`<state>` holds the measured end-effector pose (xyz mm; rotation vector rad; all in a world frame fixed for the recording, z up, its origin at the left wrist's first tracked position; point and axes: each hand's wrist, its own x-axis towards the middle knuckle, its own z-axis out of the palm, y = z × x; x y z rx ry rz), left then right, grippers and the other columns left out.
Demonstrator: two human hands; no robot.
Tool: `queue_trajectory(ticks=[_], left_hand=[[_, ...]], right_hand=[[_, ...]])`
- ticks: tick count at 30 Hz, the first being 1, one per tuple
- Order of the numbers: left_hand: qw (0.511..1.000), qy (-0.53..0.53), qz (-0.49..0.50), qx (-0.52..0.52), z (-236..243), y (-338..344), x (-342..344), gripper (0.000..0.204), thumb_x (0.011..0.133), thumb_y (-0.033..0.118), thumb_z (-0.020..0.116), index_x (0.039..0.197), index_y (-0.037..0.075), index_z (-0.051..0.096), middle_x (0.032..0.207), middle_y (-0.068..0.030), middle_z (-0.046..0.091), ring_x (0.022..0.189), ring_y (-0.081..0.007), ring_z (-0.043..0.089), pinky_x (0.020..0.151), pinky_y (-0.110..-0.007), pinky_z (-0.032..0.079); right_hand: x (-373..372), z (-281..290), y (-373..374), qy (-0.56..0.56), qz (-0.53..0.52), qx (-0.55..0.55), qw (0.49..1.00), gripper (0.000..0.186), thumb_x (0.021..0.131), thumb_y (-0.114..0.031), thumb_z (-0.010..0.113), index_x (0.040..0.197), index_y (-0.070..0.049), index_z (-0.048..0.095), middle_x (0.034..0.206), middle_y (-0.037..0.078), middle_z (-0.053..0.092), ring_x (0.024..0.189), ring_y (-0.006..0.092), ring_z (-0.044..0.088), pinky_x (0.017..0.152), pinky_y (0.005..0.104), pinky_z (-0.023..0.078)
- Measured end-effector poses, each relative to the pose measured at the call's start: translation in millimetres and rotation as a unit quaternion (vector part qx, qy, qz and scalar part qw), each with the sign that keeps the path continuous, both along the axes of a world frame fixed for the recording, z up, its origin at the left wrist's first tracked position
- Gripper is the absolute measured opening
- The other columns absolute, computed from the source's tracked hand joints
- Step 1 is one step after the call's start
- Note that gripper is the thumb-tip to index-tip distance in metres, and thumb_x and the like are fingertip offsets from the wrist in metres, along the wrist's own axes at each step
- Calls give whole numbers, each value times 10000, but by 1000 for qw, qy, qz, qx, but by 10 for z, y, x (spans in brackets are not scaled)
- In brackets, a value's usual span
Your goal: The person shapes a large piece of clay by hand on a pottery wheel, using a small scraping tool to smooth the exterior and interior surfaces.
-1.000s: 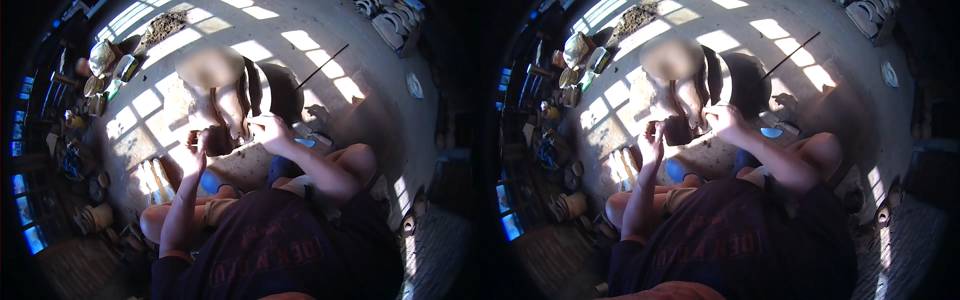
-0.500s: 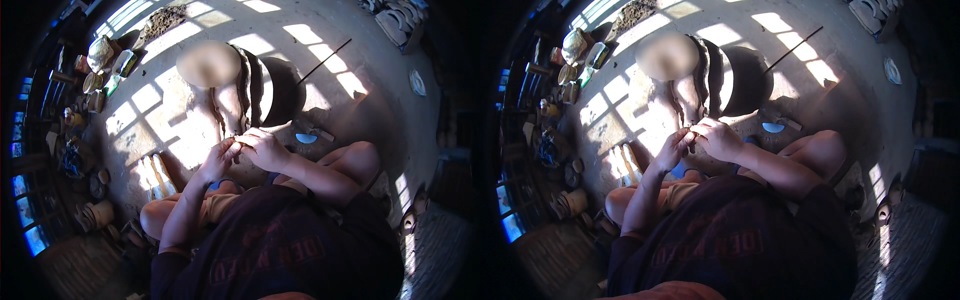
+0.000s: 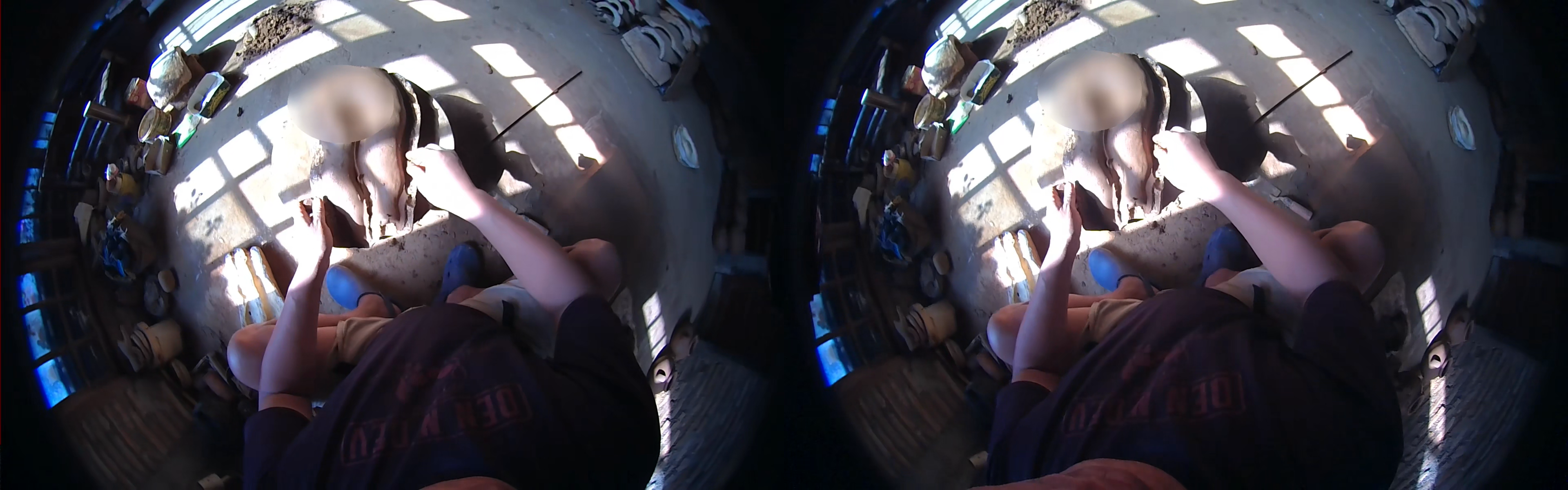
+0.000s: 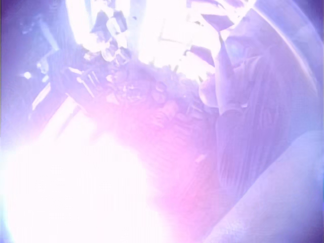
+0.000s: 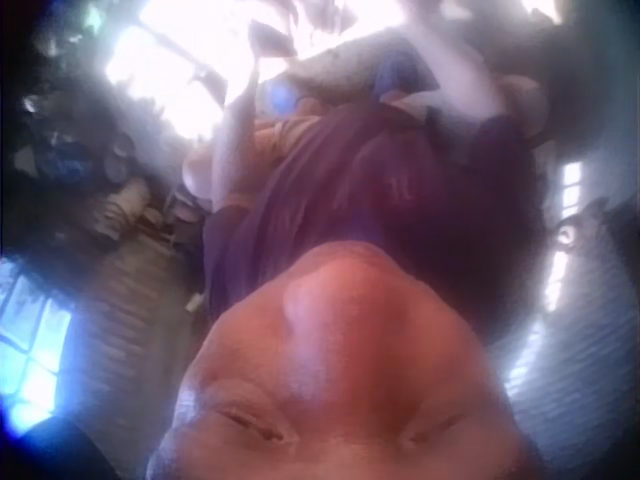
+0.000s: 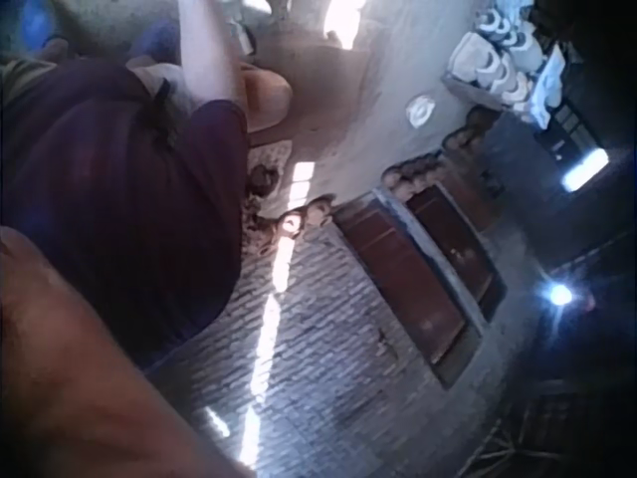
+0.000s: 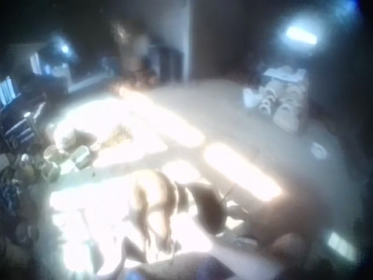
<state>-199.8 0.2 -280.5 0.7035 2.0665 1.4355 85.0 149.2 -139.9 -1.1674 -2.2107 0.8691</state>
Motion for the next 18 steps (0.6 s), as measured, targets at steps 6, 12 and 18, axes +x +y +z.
queue_trajectory(ticks=[6, 12, 18], left_hand=[[990, 13, -103, -98, 281, 120, 416, 631, 1090, 393, 570, 1626, 93, 426, 1662, -260, 349, 1527, -365, 380, 1258, -442, 299], [979, -44, -144, -137, 566, -9, 429, 662, 1065, 441, 606, 1589, 68, 450, 1534, -203, 530, 1406, -329, 511, 1189, -442, 370], [993, -4, -104, -61, 812, 18, 668, 331, 1038, 345, 676, 1179, 53, 607, 976, -93, 651, 839, -185, 634, 793, -378, 525]], right_hand=[[261, -123, 20, -73, 14, 15, 997, 175, 913, -123, 647, 976, 9, 743, 949, 251, 687, 916, 417, 691, 819, 489, 548], [250, 54, -36, -36, 27, -112, 993, 157, 903, -99, 623, 842, 36, 678, 693, 255, 612, 613, 372, 616, 632, 463, 492], [344, 50, -129, -36, 84, -57, 994, 167, 921, -114, 629, 813, 3, 678, 681, 205, 626, 621, 349, 621, 636, 461, 493]])
